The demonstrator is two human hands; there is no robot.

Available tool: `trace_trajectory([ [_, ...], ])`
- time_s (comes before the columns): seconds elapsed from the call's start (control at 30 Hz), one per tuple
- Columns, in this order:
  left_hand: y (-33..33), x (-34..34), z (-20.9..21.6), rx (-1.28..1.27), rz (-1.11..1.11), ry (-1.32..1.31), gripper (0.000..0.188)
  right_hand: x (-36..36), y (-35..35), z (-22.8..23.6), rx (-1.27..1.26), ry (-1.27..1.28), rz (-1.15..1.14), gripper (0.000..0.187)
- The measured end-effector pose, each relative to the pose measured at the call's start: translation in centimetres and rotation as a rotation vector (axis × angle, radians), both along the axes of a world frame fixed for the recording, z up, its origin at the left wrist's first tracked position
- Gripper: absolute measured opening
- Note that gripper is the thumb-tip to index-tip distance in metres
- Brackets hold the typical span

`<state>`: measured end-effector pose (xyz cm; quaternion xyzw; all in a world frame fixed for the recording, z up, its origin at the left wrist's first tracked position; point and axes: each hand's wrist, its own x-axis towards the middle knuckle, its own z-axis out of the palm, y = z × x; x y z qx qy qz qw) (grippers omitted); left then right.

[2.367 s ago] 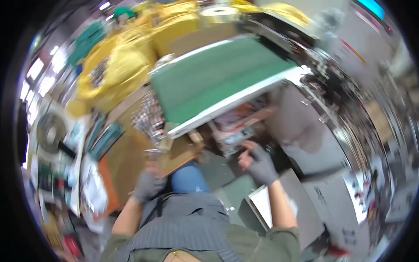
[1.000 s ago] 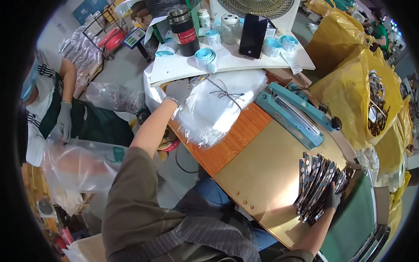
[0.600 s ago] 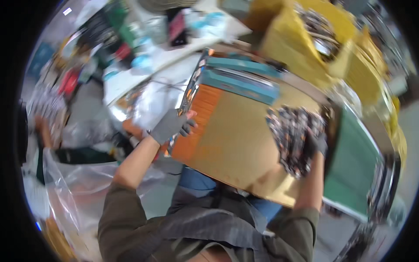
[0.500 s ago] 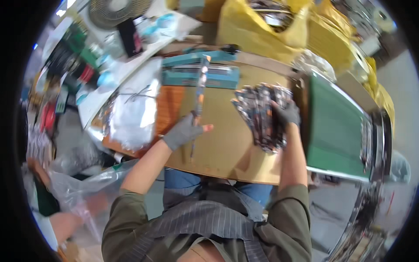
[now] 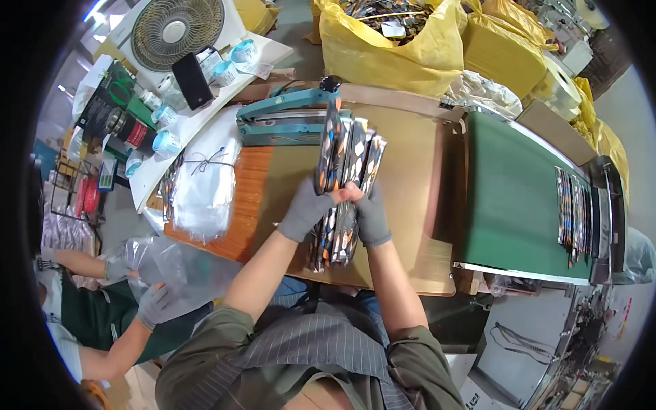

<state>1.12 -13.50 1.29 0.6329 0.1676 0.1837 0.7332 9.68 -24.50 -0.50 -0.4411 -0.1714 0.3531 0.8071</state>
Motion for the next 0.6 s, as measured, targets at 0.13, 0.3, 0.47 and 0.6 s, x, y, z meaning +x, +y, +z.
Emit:
trace_trajectory([
  [0.13,0.3,-2.6,7.8,0.097,-0.147,-0.251,0.112,-0.1,-0.6,6.5,0.242,-0.224,0.163,0.095],
  [0.3,2.4,-4.9,4.9,0.155,-0.150,-0.169,0.111,0.0,-0.8,7.3,0.127,-0.419,0.266,0.134],
  [0.47,2.0,-5.8,2.1,0.196,-0.232,-0.031,0.080,-4.8,0.8,8.2,0.054,-0.529,0.259,0.116],
  [0.6,1.2,-11.2,3.8,-0.117,-0.401,-0.064,0.060,-9.8,0.7,11.7,0.035,-0.383,0.164,0.084],
])
